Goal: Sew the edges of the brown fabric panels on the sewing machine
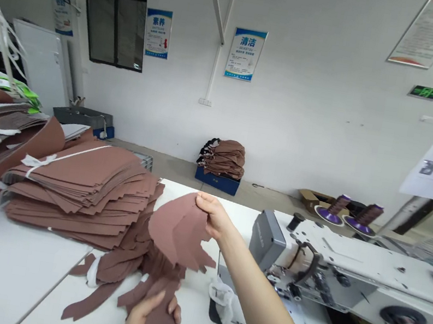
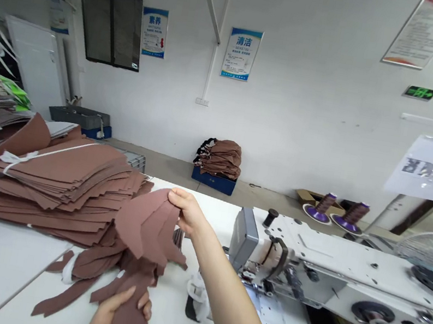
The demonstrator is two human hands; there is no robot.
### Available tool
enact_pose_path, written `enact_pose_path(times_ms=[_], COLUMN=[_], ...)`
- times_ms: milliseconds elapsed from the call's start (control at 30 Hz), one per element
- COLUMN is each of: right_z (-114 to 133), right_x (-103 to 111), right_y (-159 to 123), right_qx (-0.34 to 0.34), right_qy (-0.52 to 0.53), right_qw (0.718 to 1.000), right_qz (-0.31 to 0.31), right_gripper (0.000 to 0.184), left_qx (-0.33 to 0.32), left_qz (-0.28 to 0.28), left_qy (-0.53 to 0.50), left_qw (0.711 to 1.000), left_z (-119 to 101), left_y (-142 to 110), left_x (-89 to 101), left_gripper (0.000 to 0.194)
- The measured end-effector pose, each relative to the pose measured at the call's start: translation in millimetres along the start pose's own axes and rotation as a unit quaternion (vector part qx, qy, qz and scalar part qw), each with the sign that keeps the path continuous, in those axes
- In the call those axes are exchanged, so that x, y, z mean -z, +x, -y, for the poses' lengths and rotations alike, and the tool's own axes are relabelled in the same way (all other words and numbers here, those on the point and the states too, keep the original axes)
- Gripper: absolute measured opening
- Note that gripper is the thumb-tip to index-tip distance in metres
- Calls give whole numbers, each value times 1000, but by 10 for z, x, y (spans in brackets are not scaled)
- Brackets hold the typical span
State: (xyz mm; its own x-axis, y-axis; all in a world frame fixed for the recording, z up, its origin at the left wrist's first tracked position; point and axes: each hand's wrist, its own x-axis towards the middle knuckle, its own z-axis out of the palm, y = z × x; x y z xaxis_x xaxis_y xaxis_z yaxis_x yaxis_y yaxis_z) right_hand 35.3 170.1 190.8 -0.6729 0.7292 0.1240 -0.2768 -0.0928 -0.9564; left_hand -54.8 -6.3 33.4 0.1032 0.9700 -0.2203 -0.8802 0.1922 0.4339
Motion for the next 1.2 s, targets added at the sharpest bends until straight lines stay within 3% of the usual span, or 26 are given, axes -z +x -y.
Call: enact_pose_path(times_ms=[100, 167, 233, 333, 467, 667, 733, 833, 900, 967, 1000, 1100, 1200], right_z=[-219, -444, -645, -802, -829, -781, -738, -777, -916, -1109, -1202, -1378, -1344], right_x=[17, 47, 104, 217, 361, 593, 621, 565, 507, 502, 534, 739, 894], right_y=[-425, -657, -846, -1073, -1344, -1962, -2245, -2630, -2814, -2932, -2977, -3133, -3384], right_qx=[-60, -118, -164, -173, -141, -124, -120, -145, -172, -180, -177, -134, -83], right_qy=[-30, -70, -116, -171, -194, -179, -246, -409, -481, -504, -494, -391, -318], right_qw=[997, 989, 978, 970, 970, 962, 939, 881, 842, 823, 826, 878, 901], right_qz=[27, 50, 58, 24, -45, -167, -206, -189, -171, -190, -205, -242, -282], right_gripper=[55, 51, 42, 29, 25, 50, 44, 29, 29, 34, 35, 23, 16], left_qx=[-37, -15, 11, 16, 69, 133, 121, 82, 84, 108, 123, 193, 254], left_qz=[-72, -98, -66, -15, -51, -136, -158, -131, -108, -112, -117, -129, -170], left_qy=[-48, -50, -35, -22, -8, 54, 83, 113, 134, 156, 166, 211, 259], left_qw=[996, 994, 997, 1000, 996, 980, 976, 982, 982, 975, 971, 950, 916], left_z=[-21, 28, 128, 307, 495, 749, 852, 1049, 1202, 1356, 1434, 1697, 1945], left_y=[-10, -16, -30, -63, -92, -38, -29, -30, -4, 89, 169, 484, 659], left_x=[63, 160, 249, 271, 71, -299, -386, -510, -585, -660, -704, -887, -1074], left_gripper=[16, 29, 43, 33, 18, 27, 32, 45, 56, 65, 69, 80, 91])
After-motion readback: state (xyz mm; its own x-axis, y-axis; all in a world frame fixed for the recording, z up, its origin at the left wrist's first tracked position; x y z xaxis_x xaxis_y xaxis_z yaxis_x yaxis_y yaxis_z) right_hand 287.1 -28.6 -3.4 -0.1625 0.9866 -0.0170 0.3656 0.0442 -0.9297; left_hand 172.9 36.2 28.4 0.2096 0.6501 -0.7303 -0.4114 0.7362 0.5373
